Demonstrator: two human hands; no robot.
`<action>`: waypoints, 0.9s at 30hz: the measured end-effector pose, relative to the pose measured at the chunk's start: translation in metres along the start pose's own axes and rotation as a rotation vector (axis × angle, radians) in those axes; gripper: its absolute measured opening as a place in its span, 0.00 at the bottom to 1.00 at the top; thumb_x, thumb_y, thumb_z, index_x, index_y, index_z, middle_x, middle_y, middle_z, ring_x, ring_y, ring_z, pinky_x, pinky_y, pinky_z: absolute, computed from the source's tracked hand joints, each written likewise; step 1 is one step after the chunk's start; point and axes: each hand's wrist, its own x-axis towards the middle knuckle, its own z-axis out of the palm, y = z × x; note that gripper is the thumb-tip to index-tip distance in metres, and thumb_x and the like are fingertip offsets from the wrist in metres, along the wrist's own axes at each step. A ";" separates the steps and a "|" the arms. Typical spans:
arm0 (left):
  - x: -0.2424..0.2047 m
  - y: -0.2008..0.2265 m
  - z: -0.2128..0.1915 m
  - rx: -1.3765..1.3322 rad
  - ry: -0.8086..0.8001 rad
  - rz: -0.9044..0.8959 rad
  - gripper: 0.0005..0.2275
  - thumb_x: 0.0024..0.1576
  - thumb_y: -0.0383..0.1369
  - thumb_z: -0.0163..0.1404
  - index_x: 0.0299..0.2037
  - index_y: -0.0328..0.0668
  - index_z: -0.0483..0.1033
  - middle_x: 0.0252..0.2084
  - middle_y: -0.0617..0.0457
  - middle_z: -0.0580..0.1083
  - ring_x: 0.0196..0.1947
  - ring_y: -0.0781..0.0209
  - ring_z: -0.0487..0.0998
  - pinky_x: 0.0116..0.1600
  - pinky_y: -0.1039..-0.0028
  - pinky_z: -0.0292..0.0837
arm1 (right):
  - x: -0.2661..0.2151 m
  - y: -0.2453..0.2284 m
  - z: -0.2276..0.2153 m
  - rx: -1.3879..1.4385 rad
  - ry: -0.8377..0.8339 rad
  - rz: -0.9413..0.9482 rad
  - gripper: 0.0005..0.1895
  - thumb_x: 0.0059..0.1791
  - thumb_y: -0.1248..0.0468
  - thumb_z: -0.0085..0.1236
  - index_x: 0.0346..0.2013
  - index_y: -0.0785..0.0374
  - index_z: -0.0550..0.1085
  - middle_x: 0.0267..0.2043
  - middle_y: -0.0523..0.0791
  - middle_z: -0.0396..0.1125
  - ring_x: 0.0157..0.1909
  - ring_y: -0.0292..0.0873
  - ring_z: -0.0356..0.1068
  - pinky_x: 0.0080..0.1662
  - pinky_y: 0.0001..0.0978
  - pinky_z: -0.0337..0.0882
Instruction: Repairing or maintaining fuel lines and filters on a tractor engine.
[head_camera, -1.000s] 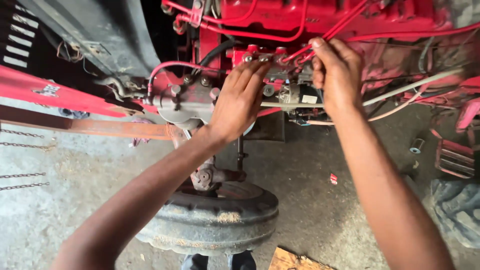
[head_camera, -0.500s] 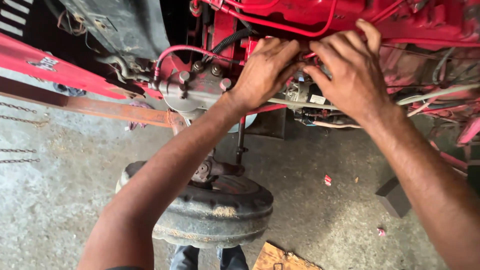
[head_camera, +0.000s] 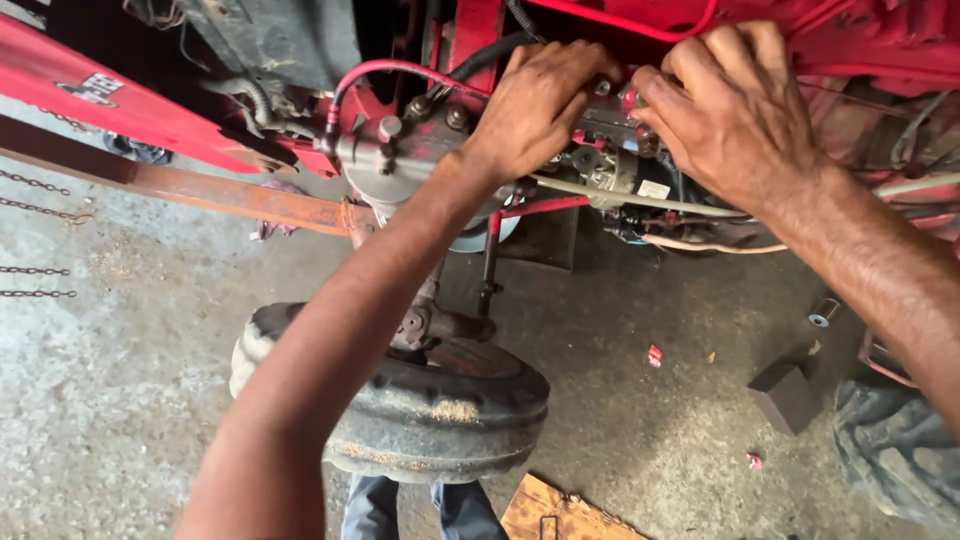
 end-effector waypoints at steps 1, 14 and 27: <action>0.001 0.001 0.000 0.018 0.000 -0.013 0.14 0.57 0.26 0.47 0.53 0.45 0.71 0.49 0.50 0.76 0.53 0.46 0.74 0.59 0.54 0.61 | 0.001 -0.001 -0.002 -0.045 -0.012 -0.013 0.17 0.55 0.52 0.65 0.50 0.61 0.79 0.41 0.41 0.64 0.50 0.42 0.63 0.60 0.41 0.60; -0.001 -0.006 0.009 -0.005 0.002 -0.038 0.13 0.58 0.28 0.46 0.53 0.47 0.71 0.49 0.50 0.76 0.54 0.46 0.75 0.63 0.52 0.60 | -0.023 -0.003 0.037 0.053 -0.072 0.157 0.19 0.60 0.49 0.63 0.42 0.62 0.74 0.44 0.44 0.66 0.47 0.43 0.63 0.58 0.40 0.60; 0.001 0.003 0.003 -0.003 -0.017 -0.074 0.15 0.54 0.30 0.47 0.52 0.46 0.72 0.47 0.48 0.75 0.53 0.46 0.74 0.61 0.53 0.60 | -0.019 -0.019 0.043 0.091 0.057 0.247 0.15 0.58 0.53 0.66 0.47 0.63 0.76 0.43 0.43 0.67 0.48 0.44 0.64 0.62 0.47 0.60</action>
